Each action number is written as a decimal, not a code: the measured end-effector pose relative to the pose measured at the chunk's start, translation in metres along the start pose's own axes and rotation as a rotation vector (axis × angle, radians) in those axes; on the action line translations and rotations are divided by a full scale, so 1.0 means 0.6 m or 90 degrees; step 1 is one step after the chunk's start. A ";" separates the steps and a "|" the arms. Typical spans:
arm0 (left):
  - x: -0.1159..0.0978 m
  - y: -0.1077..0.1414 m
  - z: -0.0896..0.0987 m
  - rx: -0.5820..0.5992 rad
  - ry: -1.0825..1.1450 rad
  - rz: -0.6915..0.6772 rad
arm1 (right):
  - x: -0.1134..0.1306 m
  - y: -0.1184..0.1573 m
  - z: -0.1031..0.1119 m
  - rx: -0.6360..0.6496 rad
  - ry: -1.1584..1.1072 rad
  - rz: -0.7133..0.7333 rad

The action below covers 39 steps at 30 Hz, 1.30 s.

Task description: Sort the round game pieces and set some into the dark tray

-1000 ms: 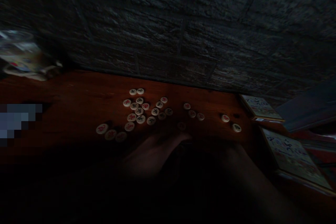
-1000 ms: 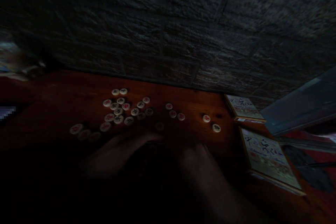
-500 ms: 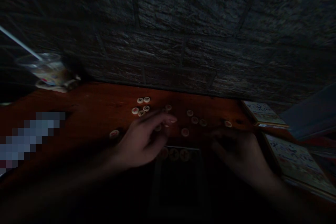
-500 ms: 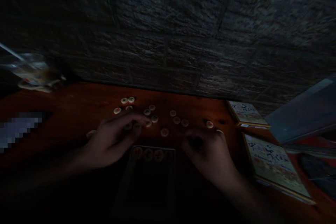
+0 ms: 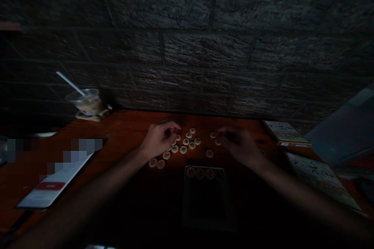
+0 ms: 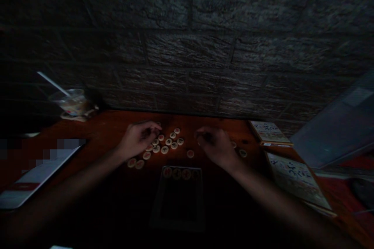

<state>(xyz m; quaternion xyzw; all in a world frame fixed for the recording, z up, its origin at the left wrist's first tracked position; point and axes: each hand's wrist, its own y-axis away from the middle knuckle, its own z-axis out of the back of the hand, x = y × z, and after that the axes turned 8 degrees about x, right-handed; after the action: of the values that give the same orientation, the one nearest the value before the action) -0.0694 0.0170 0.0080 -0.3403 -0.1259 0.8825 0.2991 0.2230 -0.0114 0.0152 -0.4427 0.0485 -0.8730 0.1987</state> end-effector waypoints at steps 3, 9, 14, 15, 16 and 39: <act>0.000 -0.001 -0.002 0.030 0.005 -0.003 | 0.005 -0.040 -0.026 -0.091 -0.025 0.040; 0.012 -0.003 0.003 0.069 0.036 0.025 | -0.012 -0.028 -0.071 -0.145 -0.050 0.064; 0.038 -0.016 0.025 0.030 0.165 0.116 | -0.026 -0.009 -0.064 -0.116 -0.077 0.083; 0.043 -0.018 0.030 0.018 0.171 0.128 | -0.028 -0.011 -0.064 -0.115 -0.089 0.077; 0.048 -0.019 0.034 0.010 0.168 0.137 | -0.030 -0.013 -0.064 -0.118 -0.098 0.071; 0.105 -0.013 0.030 0.004 -0.066 0.171 | -0.026 -0.018 -0.065 -0.119 -0.123 0.025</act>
<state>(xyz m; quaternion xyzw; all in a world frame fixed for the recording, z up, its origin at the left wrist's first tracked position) -0.1151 0.0618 -0.0086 -0.3071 -0.0918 0.9314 0.1727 0.1971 0.0008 -0.0170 -0.5403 0.1189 -0.8139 0.1777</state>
